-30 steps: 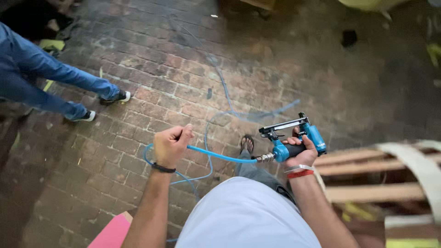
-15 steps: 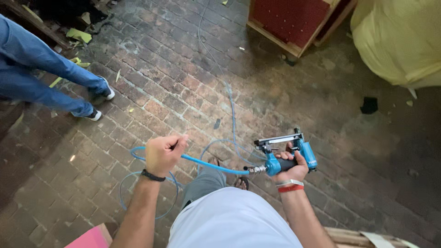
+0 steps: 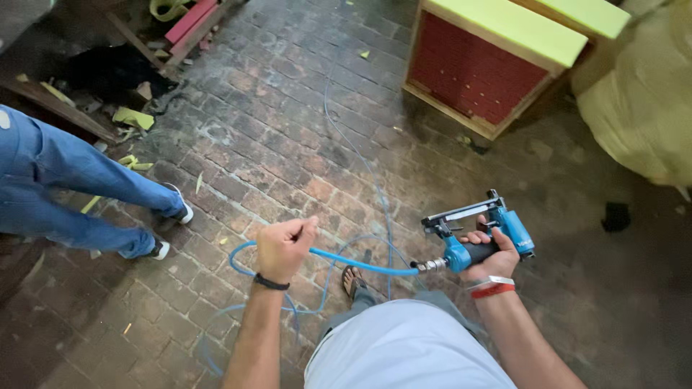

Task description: The person smooths and aligns brown fabric over a yellow foam-covered wooden frame, then uses shears to trim excess material. They then use a pneumatic staple gun to secure the fabric along the frame's edge, repeatedly adjusting and stapling to create a pleated finish.

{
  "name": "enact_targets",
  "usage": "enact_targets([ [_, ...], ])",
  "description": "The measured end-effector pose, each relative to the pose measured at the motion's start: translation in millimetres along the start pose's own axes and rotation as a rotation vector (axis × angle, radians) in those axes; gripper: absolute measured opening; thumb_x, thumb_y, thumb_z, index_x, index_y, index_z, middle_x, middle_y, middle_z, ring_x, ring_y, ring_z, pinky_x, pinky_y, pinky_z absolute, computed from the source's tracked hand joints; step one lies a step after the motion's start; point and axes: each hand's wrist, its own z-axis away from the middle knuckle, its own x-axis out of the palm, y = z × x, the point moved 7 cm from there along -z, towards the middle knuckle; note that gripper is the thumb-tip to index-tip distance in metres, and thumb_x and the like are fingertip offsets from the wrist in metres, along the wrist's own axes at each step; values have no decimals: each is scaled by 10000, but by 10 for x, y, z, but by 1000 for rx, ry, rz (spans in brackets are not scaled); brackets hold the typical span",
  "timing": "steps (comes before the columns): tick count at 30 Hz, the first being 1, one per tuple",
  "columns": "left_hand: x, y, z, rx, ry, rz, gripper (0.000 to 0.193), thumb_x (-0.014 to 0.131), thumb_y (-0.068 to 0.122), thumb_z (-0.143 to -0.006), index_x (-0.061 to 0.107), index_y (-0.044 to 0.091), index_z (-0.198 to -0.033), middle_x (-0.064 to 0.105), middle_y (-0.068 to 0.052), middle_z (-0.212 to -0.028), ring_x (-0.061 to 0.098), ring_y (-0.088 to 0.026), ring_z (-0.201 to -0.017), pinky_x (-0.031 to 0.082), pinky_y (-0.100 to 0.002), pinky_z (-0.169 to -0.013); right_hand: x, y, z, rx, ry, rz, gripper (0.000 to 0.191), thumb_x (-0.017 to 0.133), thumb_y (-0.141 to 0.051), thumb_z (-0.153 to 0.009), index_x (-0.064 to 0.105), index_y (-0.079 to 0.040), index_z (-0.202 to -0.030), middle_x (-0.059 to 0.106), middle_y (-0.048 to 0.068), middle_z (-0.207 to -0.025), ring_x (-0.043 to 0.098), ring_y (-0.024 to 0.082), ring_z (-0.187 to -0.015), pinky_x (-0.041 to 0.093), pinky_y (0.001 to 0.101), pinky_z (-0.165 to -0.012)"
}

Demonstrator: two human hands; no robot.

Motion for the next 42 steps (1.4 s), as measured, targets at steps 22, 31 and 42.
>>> enact_targets([
  [22, -326, -1449, -5019, -178, 274, 31, 356, 699, 317, -982, 773, 62, -745, 558, 21, -519, 500, -46, -484, 341, -280, -450, 3621, 1701, -4827, 197, -92, 0, 370, 568, -259, -936, 652, 0, -1187, 530, -4, -708, 549, 169, -708, 478, 364, -798],
  [31, -642, -2326, -6852, -306, 435, 268, 421, 671, 338, -1009, 759, 36, -729, 509, 60, -527, 460, -27, -503, 325, -248, -474, 5399, 2692, -6323, 354, -134, 22, 329, 590, -235, -931, 641, -20, -1175, 534, -22, -695, 553, 145, -691, 481, 332, -772],
  [42, -1487, -3639, -9210, -252, 440, 180, 417, 678, 351, -995, 767, 39, -733, 547, 46, -525, 510, -34, -501, 372, -247, -471, 6972, 4150, -8081, 328, -80, 102, 370, 611, -237, -914, 655, 7, -1189, 537, -37, -686, 549, 132, -673, 476, 311, -765],
])
